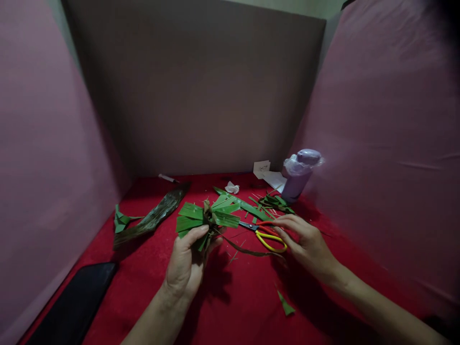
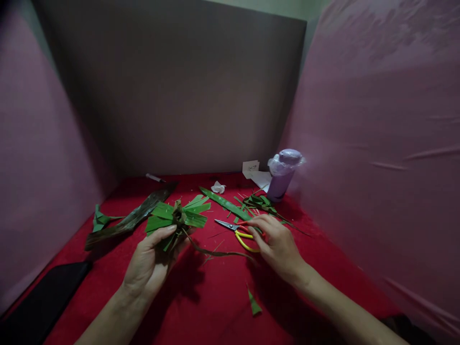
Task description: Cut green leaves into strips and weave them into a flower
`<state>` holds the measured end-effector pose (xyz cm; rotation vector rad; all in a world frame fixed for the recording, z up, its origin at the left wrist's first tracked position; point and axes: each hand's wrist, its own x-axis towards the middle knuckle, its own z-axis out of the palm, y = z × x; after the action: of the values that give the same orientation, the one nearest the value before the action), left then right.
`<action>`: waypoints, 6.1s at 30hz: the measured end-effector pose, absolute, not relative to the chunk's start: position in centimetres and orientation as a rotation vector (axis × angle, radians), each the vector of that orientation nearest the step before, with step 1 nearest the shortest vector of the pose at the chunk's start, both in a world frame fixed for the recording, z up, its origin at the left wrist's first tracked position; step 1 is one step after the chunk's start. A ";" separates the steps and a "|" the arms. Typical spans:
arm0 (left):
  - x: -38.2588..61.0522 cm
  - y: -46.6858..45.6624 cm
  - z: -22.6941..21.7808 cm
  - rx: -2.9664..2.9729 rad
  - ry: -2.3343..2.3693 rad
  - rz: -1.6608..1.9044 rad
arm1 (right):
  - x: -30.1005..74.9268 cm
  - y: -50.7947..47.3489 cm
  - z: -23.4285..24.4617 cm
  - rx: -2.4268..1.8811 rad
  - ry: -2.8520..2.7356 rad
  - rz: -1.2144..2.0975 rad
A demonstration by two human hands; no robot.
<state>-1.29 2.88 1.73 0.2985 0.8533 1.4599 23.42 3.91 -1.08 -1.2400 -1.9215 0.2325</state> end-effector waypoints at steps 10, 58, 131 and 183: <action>-1.9 3.5 2.2 0.340 0.817 1.487 | 23.1 5.4 -0.8 -1.407 -2.305 -0.126; -2.0 5.1 1.0 0.223 1.197 1.365 | 29.6 13.0 -2.3 -1.530 -2.677 -0.267; -0.4 2.1 1.3 0.613 0.839 1.605 | 13.8 3.8 1.6 -0.912 -1.947 0.046; -1.0 0.9 0.6 1.505 0.990 1.665 | 13.4 5.5 -0.7 -0.743 -1.388 1.215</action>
<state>-1.01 0.90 0.61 1.5046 0.9895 1.6649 13.39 5.54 -0.69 -0.7429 -1.3881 1.2153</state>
